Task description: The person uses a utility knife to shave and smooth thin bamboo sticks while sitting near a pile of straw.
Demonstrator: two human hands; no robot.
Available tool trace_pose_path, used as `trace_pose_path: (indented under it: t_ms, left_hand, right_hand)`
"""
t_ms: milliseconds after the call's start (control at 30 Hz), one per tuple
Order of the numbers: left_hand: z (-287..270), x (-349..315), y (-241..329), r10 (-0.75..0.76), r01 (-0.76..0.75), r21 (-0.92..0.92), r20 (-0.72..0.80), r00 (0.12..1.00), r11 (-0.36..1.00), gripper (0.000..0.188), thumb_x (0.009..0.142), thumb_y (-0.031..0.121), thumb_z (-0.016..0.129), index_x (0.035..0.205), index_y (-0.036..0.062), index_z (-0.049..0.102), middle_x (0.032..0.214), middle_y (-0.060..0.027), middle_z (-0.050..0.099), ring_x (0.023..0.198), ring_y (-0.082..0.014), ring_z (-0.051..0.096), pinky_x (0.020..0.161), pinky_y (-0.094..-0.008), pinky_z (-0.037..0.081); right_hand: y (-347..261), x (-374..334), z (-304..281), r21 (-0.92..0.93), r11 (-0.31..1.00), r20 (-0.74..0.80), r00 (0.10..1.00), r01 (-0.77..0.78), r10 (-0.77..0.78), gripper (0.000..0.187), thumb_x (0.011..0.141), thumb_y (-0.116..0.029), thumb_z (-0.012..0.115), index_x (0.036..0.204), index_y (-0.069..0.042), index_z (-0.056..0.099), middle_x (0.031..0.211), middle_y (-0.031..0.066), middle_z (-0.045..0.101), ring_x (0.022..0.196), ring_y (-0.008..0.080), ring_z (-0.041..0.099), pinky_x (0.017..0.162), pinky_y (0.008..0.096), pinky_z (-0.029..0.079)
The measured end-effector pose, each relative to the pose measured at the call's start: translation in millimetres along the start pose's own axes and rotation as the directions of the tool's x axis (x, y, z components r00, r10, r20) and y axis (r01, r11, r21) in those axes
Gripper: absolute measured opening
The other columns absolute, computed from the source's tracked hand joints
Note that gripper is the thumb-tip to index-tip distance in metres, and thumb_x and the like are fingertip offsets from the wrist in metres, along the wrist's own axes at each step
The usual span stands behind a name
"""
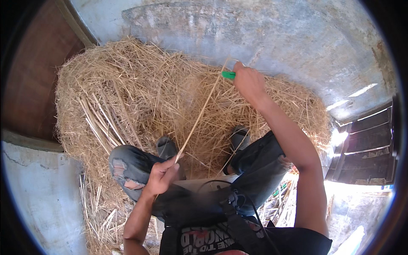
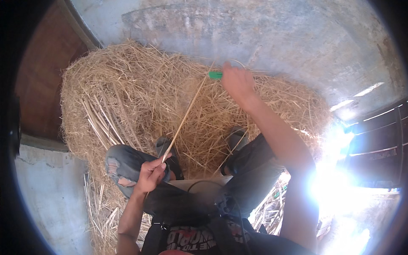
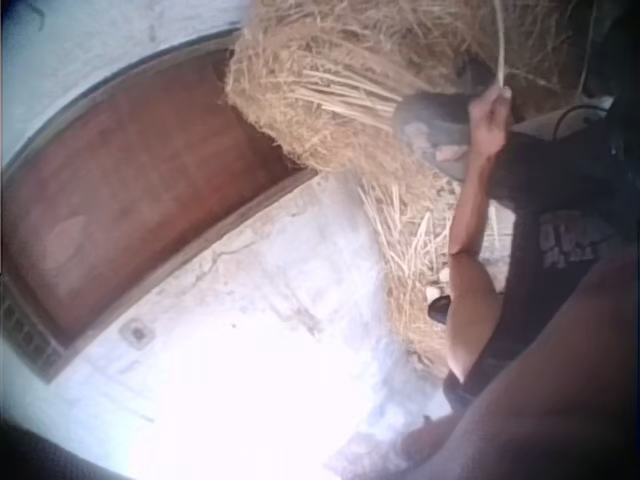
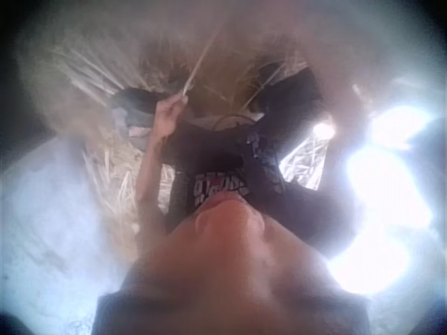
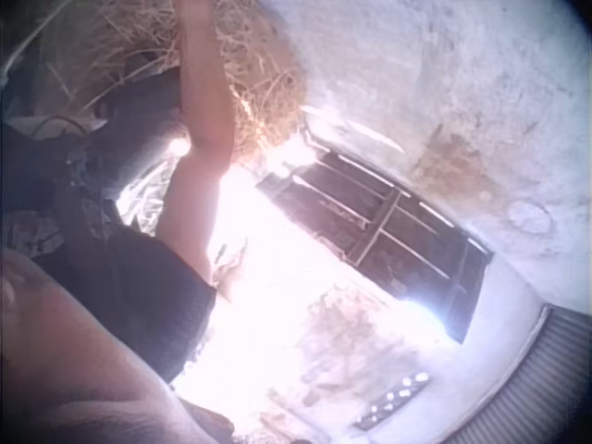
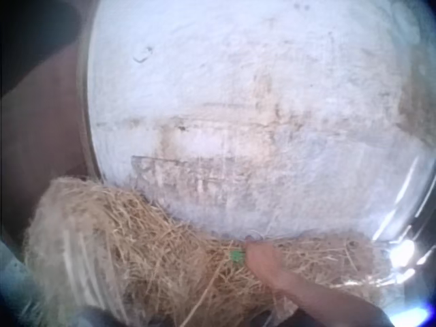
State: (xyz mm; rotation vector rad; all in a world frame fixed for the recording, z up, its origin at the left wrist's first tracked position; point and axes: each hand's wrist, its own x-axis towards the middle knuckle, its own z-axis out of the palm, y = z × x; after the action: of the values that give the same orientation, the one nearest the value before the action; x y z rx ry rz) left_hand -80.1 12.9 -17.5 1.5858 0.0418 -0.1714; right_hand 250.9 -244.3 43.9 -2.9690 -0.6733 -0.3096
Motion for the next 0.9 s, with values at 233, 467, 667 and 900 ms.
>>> trace_pose_path:
  t_ms: [233, 467, 667, 900]
  left_hand:
    - [-8.9, -28.9, 12.5, -0.041, 0.036, 0.045, 0.121, 0.992, 0.998, 0.039, 0.103, 0.004, 0.053, 0.141, 0.0025, 0.059, 0.053, 0.0049, 0.042, 0.047, -0.0031, 0.039, 0.045, -0.0231, 0.032]
    - [-4.6, -10.2, 0.8, -0.086, 0.092, 0.078, -0.074, 0.994, 0.993, 0.039, 0.1, 0.002, 0.059, 0.139, 0.0023, 0.061, 0.067, 0.0051, 0.052, 0.062, -0.001, 0.043, 0.056, -0.02, 0.038]
    - [0.8, -4.4, -0.6, -0.031, 0.04, 0.1, -0.09, 0.995, 0.994, 0.039, 0.098, -0.001, 0.062, 0.136, -0.001, 0.062, 0.072, 0.0037, 0.056, 0.067, -0.001, 0.046, 0.06, -0.0199, 0.041]
    - [-2.7, -9.2, -7.7, -0.041, 0.056, 0.122, -0.122, 0.992, 0.991, 0.038, 0.097, -0.001, 0.062, 0.135, -0.002, 0.062, 0.071, 0.0006, 0.056, 0.068, -0.002, 0.048, 0.062, -0.0203, 0.043]
  right_hand:
    - [160.8, 11.6, 2.1, -0.071, 0.847, -0.135, 0.846, -0.527, 0.515, 0.029, 0.1, -0.024, 0.054, 0.099, 0.002, 0.065, 0.089, 0.0216, 0.072, 0.084, 0.0354, 0.073, 0.072, 0.048, 0.057]
    - [74.0, -19.7, -33.6, 0.115, 0.938, 0.012, 0.945, -0.326, 0.327, 0.02, 0.098, -0.016, 0.054, 0.104, 0.0, 0.064, 0.087, 0.0221, 0.072, 0.082, 0.0386, 0.072, 0.072, 0.0512, 0.056]
    - [5.3, -29.6, -22.9, 0.172, 0.982, 0.183, 0.982, -0.077, 0.045, 0.021, 0.094, -0.014, 0.057, 0.108, 0.0, 0.063, 0.079, 0.0221, 0.07, 0.077, 0.0402, 0.07, 0.069, 0.0535, 0.054]
    - [5.9, -20.2, 9.9, 0.069, 0.996, 0.128, 0.99, 0.056, -0.064, 0.017, 0.094, -0.011, 0.054, 0.099, 0.004, 0.062, 0.082, 0.0202, 0.071, 0.076, 0.0357, 0.073, 0.06, 0.0481, 0.058]
